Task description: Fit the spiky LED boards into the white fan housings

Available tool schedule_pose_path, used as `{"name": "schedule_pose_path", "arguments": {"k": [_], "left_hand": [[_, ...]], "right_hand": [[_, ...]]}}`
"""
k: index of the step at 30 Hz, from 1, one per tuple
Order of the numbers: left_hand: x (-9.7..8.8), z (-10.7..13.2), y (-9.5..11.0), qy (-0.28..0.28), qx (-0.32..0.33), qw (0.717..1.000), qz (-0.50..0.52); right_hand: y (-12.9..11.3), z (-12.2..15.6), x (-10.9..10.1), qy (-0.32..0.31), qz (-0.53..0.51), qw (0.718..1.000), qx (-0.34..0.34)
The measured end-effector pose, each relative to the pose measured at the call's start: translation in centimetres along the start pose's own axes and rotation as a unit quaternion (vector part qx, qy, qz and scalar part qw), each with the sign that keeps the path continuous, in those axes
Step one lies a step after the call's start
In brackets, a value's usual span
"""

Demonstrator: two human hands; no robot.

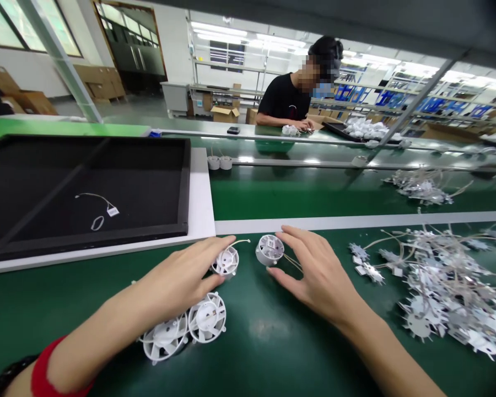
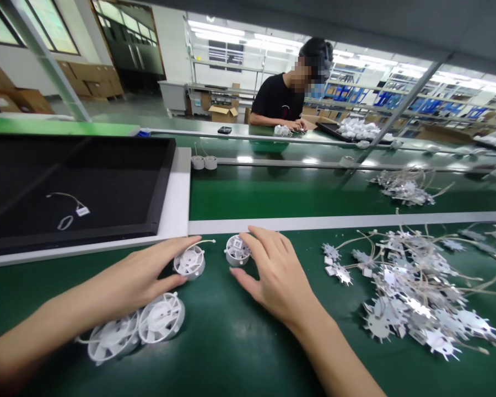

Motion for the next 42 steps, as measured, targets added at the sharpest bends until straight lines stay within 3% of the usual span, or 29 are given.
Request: {"name": "schedule_pose_path", "arguments": {"k": [4, 9, 13, 17, 24, 31, 42], "left_hand": [[0.6, 0.2, 1.3, -0.019, 0.000, 1.000, -0.015], [1.6, 0.3, 3.0, -0.027, 0.003, 1.000, -0.011], [2.7, 0.4, 3.3, -0.026, 0.031, 0.999, 0.017], [3.4, 0.6, 2.2, -0.007, 0.028, 0.999, 0.029], [2.5, 0.5, 1.8, 0.072, 0.071, 0.995, -0.014], [2.5, 0.3, 1.3, 0.019, 0.011, 0.997, -0.073], [2.0, 0.4, 1.7, -0.013, -0.009, 0.998, -0.067]], "right_hand": [[-3.1, -0.7, -1.4, 0.037, -0.022, 0.998, -0.035], [-6.1, -1.1, -1.2, 0.016, -0.066, 0.994, -0.080], [-5.7, -1.0, -1.5, 0.047, -0.078, 0.993, -0.072], [-5.6, -0.8, -1.3, 0.048, -0.071, 0.991, -0.099], [-6.0, -0.4, -0.9, 0.026, -0.096, 0.989, -0.106], [-5.4, -0.7, -1.0, -0.005, -0.140, 0.988, -0.059], [-4.7, -0.4, -0.1, -0.038, -0.141, 0.989, -0.014]]}}
Point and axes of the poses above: each hand's wrist, its own z-axis away from the middle knuckle, its own x-axis out of the palm, y = z × x, the point moved 8 cm from there along -z, towards the middle knuckle, and after that the axes turned 11 degrees about z, right-handed, at the moved point
